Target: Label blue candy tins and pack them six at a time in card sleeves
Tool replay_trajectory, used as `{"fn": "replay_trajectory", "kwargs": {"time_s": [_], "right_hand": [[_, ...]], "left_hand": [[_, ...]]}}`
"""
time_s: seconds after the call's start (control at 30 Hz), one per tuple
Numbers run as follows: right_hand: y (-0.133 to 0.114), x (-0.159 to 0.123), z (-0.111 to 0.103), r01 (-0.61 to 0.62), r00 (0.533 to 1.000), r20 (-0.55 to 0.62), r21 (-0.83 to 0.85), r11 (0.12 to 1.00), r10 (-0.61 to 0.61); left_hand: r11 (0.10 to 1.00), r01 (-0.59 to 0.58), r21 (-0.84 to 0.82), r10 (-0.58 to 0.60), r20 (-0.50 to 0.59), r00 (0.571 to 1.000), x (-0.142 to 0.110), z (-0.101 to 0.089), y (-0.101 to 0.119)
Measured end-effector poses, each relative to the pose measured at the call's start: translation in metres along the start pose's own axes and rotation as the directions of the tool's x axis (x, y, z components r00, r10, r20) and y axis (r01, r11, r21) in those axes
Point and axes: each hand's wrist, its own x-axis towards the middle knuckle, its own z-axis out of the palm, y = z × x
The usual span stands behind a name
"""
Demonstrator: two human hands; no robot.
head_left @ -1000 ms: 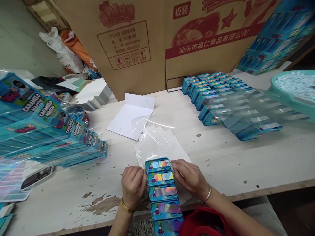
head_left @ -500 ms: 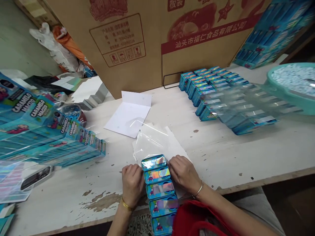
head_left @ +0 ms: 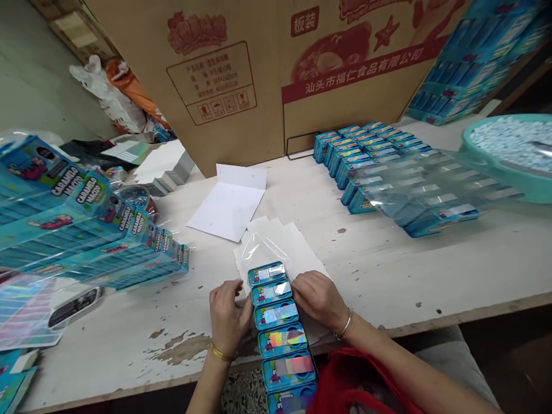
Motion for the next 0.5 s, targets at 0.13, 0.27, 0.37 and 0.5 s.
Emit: {"fn": "replay_trajectory", "kwargs": {"time_s": [0.13, 0.27, 0.37, 0.5], "right_hand": [[0.004, -0.004, 0.000, 0.018, 1.000, -0.015, 0.026, 1.000, -0.017], [0.004, -0.006, 0.000, -0.004, 1.000, -0.029, 0.042, 0.999, 0.005], [0.002, -0.005, 0.002, -0.014, 0.999, -0.036, 0.042, 0.999, 0.015], [0.000, -0.001, 0.009, -0.019, 1.000, -0.023, 0.047, 0.999, 0.020]], "left_hand": [[0.992, -0.095, 0.082, 0.091, 0.050, 0.995, 0.008, -0.001, -0.002], [0.977, -0.202, 0.070, 0.201, 0.023, 0.979, -0.002, -0.007, -0.006], [0.965, -0.257, 0.042, 0.259, -0.040, 0.965, -0.011, -0.011, -0.010], [0.981, -0.196, -0.016, 0.193, -0.116, 0.974, -0.011, -0.013, -0.009]]}}
